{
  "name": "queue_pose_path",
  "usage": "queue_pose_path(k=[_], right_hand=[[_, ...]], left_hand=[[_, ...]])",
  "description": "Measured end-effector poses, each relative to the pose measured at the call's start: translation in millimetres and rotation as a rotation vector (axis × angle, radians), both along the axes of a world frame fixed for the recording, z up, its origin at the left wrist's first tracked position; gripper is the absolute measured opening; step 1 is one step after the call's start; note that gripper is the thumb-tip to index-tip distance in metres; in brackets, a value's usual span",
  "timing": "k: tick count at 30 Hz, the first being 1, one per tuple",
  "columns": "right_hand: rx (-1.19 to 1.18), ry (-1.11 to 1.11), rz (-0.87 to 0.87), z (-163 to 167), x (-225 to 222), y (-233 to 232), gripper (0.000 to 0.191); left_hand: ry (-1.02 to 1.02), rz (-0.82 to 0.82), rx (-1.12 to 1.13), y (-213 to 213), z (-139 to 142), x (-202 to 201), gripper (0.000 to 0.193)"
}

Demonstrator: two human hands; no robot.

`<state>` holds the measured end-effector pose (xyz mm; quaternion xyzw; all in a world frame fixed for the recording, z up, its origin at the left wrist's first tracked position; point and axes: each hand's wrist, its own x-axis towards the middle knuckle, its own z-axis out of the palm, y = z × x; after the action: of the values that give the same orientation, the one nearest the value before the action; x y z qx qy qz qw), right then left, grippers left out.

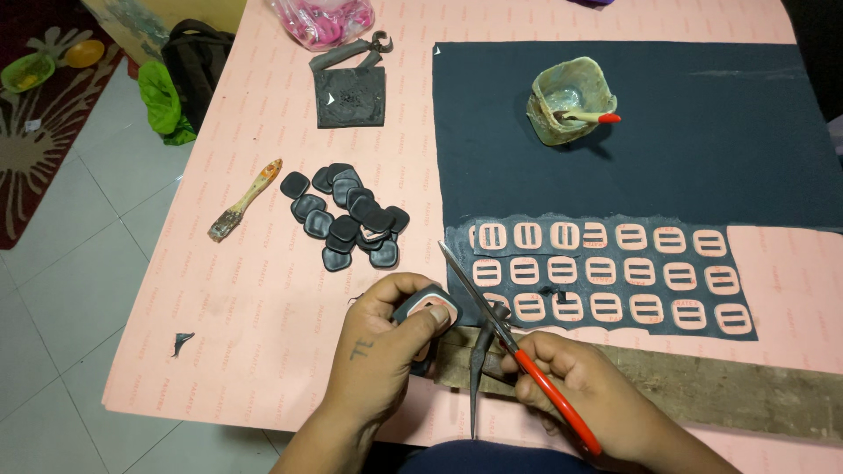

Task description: The person places small dark rubber pieces on a wooden block and presses a flat blade against their edges using a hammer to trim and shape them, setting finished pieces aside. They then use red-handled scissors to trim the edges of the rubber pieces one at a time and continue hammering and trimming more pieces.

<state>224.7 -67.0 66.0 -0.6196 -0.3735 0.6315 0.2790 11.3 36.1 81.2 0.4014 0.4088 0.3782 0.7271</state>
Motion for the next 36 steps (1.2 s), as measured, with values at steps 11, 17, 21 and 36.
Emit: queue_pose_path(k=[11,17,21,36], right_hand=[[0.093,0.022,0.14,8,-7,8,0.034],[0.076,0.085,0.114,9,-7,8,0.046],[0.058,0.066,0.118,12,-6,7,0.042],[0.064,0.08,0.084,11,-4,6,0.05]], left_hand=[[-0.004,-0.083,-0.049,-4,3,0,0.023],[-0.023,-0.13,-0.068,-6,-4,-1,0.016],[-0.073,-0.154,-0.076,-5,-5,-2,0.016],[-0.09,-0.14,-0.11,-7,-7,2,0.015]])
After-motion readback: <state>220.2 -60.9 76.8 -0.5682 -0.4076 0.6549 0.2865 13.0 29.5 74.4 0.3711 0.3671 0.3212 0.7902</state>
